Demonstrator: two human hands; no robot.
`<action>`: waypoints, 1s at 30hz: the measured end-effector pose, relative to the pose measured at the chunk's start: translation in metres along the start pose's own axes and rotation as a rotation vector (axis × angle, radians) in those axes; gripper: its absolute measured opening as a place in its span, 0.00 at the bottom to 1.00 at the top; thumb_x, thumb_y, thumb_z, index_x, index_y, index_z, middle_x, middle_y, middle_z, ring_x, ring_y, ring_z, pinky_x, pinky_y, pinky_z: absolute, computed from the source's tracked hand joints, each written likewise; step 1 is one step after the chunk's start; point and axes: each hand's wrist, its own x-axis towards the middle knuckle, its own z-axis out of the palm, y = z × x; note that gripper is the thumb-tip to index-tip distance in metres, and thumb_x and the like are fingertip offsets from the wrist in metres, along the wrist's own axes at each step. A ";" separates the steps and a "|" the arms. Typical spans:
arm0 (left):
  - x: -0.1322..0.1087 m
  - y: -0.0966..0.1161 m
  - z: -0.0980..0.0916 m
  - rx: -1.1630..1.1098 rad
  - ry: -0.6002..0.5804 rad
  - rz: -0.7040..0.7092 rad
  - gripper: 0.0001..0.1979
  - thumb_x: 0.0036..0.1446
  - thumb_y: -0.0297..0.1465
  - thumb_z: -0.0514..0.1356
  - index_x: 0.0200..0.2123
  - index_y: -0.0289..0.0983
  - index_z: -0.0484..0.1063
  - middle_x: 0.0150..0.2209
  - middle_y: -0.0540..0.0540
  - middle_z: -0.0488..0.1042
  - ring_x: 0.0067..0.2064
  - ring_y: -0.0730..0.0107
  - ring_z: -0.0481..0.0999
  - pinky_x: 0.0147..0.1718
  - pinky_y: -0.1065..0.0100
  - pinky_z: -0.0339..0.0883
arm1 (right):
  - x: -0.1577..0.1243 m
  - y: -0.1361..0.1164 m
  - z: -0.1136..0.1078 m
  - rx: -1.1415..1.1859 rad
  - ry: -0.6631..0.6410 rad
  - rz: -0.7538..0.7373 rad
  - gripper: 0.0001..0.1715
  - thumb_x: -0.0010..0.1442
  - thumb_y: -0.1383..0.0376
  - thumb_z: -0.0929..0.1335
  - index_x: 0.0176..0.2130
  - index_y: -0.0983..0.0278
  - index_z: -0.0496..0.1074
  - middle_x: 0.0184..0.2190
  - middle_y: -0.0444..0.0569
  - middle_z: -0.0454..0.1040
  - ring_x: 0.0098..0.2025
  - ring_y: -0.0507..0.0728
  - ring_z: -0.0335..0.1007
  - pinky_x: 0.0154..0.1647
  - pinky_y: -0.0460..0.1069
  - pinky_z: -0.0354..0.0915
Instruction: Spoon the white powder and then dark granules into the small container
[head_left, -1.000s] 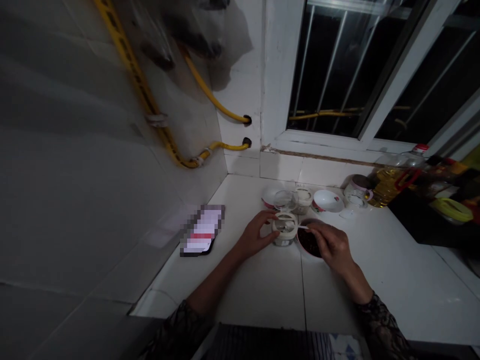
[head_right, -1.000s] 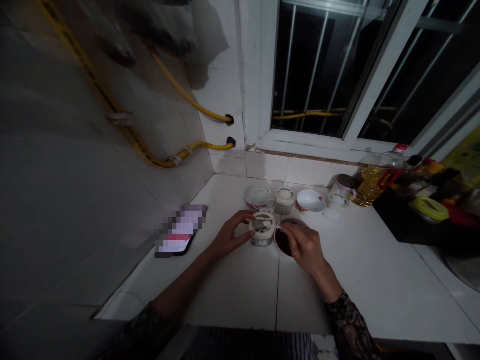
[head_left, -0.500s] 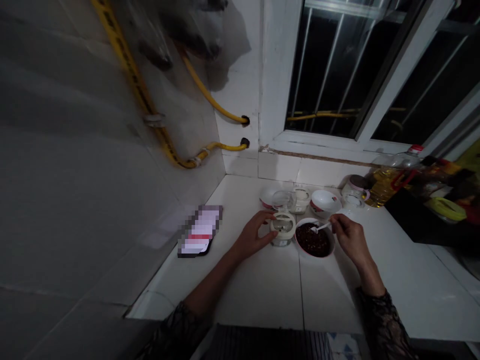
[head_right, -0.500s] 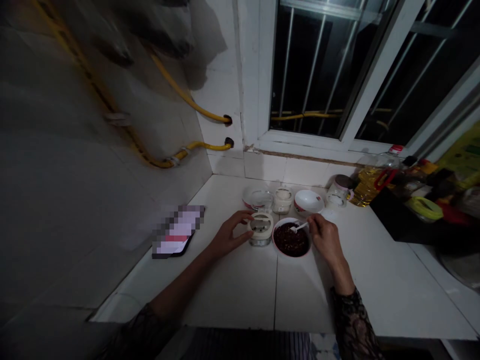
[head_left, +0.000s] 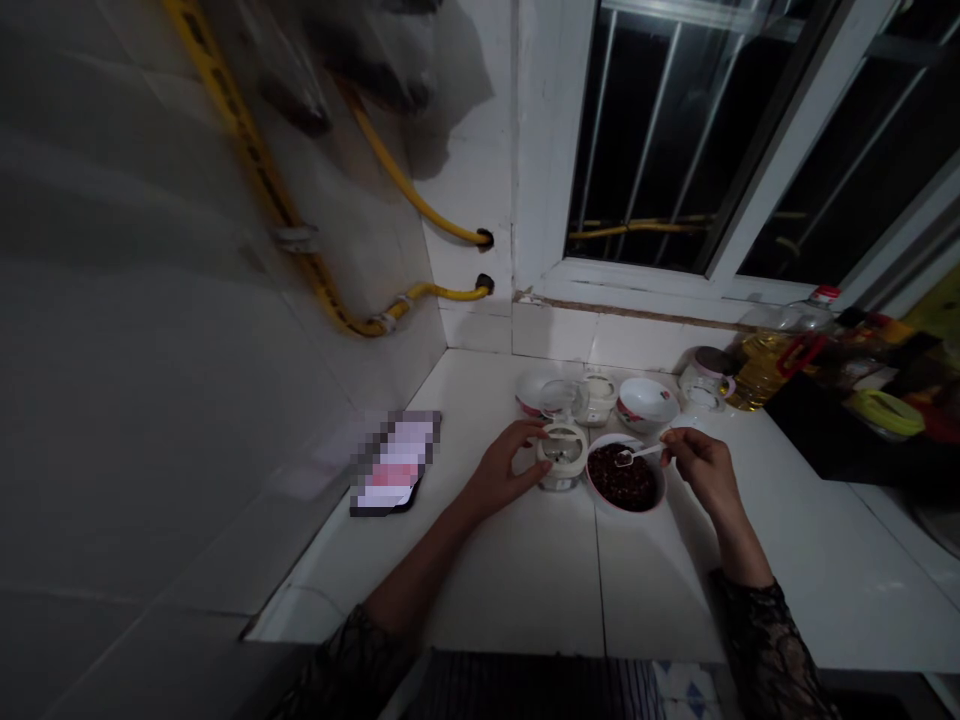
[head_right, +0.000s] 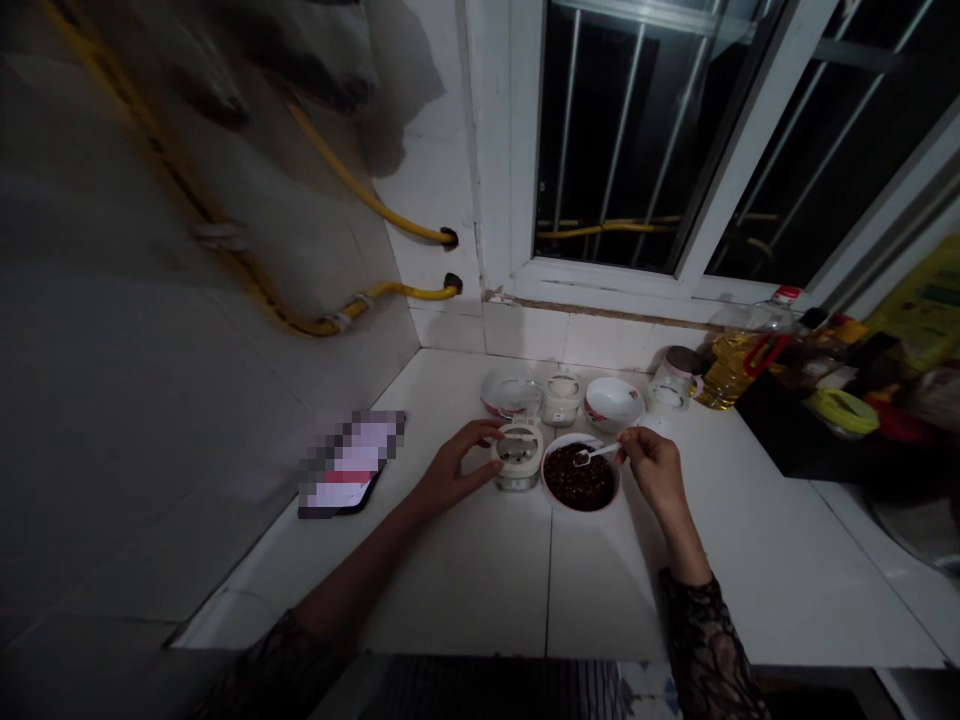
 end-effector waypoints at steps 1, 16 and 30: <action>0.000 0.000 0.000 0.000 0.001 -0.001 0.14 0.59 0.35 0.62 0.48 0.40 0.70 0.54 0.38 0.72 0.55 0.57 0.73 0.47 0.59 0.72 | -0.001 0.000 0.001 -0.003 -0.002 -0.012 0.25 0.48 0.44 0.71 0.25 0.63 0.73 0.16 0.44 0.70 0.16 0.49 0.51 0.17 0.47 0.49; 0.000 0.001 -0.001 0.021 -0.017 -0.013 0.14 0.59 0.35 0.62 0.48 0.40 0.69 0.54 0.38 0.72 0.56 0.57 0.72 0.48 0.58 0.72 | 0.000 0.000 0.003 0.072 -0.042 0.086 0.27 0.43 0.42 0.73 0.25 0.63 0.73 0.15 0.46 0.72 0.14 0.48 0.48 0.15 0.46 0.46; 0.000 0.000 -0.001 0.018 -0.008 -0.001 0.14 0.58 0.34 0.62 0.47 0.40 0.70 0.53 0.38 0.72 0.56 0.57 0.73 0.47 0.59 0.72 | -0.003 -0.002 0.007 -0.033 -0.070 -0.021 0.23 0.49 0.46 0.71 0.23 0.62 0.74 0.16 0.45 0.72 0.18 0.51 0.56 0.20 0.47 0.54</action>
